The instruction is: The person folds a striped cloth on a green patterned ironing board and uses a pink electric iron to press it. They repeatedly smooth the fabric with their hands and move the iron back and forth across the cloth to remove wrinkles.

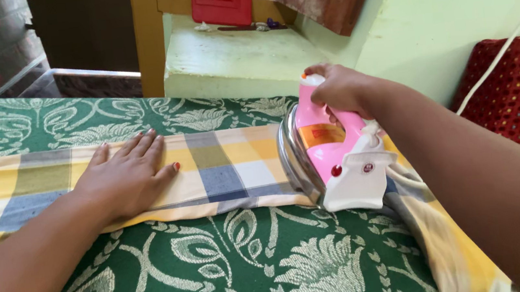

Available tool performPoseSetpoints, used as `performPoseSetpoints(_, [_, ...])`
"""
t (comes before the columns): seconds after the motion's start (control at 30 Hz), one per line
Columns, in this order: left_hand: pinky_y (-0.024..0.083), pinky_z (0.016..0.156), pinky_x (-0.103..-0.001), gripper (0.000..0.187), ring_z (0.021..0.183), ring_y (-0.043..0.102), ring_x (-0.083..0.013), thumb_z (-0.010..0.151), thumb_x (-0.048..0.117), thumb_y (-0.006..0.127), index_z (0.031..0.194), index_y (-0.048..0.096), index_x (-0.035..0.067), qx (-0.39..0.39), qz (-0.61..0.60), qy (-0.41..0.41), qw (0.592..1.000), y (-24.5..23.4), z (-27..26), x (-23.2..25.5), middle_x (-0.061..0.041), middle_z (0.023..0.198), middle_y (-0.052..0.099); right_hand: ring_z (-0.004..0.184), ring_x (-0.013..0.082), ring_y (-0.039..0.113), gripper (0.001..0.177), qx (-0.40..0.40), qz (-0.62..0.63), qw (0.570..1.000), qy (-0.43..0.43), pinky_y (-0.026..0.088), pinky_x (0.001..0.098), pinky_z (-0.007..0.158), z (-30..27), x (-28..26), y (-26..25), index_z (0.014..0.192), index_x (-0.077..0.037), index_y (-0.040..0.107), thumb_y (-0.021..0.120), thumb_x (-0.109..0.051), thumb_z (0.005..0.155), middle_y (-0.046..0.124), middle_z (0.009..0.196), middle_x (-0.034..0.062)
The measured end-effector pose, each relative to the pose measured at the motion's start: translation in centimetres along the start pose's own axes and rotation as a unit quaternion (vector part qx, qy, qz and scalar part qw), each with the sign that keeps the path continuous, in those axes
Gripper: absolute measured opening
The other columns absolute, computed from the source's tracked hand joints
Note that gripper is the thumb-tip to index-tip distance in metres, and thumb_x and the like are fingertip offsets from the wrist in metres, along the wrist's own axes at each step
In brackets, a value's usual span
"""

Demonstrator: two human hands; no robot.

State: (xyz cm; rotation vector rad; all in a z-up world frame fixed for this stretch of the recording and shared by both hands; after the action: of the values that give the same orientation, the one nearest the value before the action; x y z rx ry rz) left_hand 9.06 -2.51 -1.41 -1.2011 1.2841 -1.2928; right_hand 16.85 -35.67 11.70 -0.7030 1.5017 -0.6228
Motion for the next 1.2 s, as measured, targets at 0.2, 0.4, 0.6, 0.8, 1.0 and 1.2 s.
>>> performPoseSetpoints(0.2, [0.004,0.125,-0.054,0.078,0.158,0.001,-0.0159,0.099,0.062,0.022,0.163,0.005,0.022,-0.007,0.002,-0.011,1.0,0.1,0.7,-0.2,0.002,0.172,0.0,0.054,0.0194,0.057,0.079,-0.041,-0.013,0.999,-0.01,0.052,0.0365,0.047,-4.2,-1.2,1.2,0.149,-0.023,0.049,0.058,0.004,0.076,0.062,0.081,0.0097])
performPoseSetpoints(0.4, [0.006,0.126,-0.058,0.078,0.159,0.0,-0.0138,0.099,0.064,0.02,0.164,0.002,0.024,-0.054,0.002,-0.018,0.998,-0.4,0.5,-0.3,0.006,0.173,-0.004,0.053,0.0196,0.054,0.077,-0.055,0.001,0.998,-0.034,0.049,0.036,0.044,-8.3,-2.9,2.9,0.148,-0.027,0.051,0.057,0.001,0.076,0.06,0.078,0.0093])
performPoseSetpoints(0.6, [0.005,0.126,-0.06,0.08,0.159,-0.003,-0.0127,0.098,0.067,0.02,0.165,-0.001,0.028,-0.073,0.013,-0.028,0.997,-1.1,-0.3,-0.5,0.009,0.173,-0.007,0.059,0.0141,0.059,0.078,-0.089,-0.096,0.983,-0.13,0.054,0.0325,0.053,-9.9,-5.8,3.8,0.152,-0.027,0.047,0.057,-0.001,0.078,0.065,0.08,0.0053])
performPoseSetpoints(0.8, [0.002,0.125,-0.064,0.08,0.159,-0.004,-0.0109,0.097,0.07,0.021,0.164,-0.001,0.034,-0.081,-0.008,-0.068,0.994,-1.3,-0.6,-2.7,0.01,0.173,-0.008,0.052,0.0167,0.055,0.087,-0.175,-0.164,0.964,-0.117,0.051,0.0341,0.052,-12.2,-7.3,5.2,0.159,-0.041,0.032,0.056,-0.006,0.084,0.059,0.07,0.0056])
performPoseSetpoints(1.0, [0.001,0.125,-0.065,0.077,0.159,-0.004,-0.0133,0.096,0.07,0.021,0.164,0.002,0.038,-0.064,-0.012,-0.065,0.996,-0.8,-0.2,-3.6,0.01,0.173,-0.007,0.059,0.0267,0.063,0.088,-0.037,-0.244,0.955,-0.167,0.055,0.0395,0.063,-11.7,-7.5,4.5,0.164,-0.032,0.022,0.064,-0.017,0.088,0.065,0.086,0.0192])
performPoseSetpoints(1.2, [-0.001,0.122,-0.07,0.088,0.159,-0.003,-0.0201,0.093,0.081,0.025,0.165,0.003,0.035,-0.07,-0.002,-0.184,0.981,-1.6,-0.2,-10.3,0.003,0.173,-0.006,0.105,0.031,0.071,0.068,-0.036,-0.243,0.89,-0.385,0.052,0.0413,0.093,-11.5,-10.7,6.7,0.138,-0.008,0.061,0.075,-0.04,0.08,0.075,0.119,0.0167])
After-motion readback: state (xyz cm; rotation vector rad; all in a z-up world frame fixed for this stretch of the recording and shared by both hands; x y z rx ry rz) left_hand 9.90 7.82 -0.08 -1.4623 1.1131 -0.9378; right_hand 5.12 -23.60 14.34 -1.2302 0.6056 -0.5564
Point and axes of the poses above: each hand's wrist, its own z-axis towards the middle knuckle, its own y-axis out of the palm, x = y × z, the point moved 9 cm from there along z, towards the middle knuckle
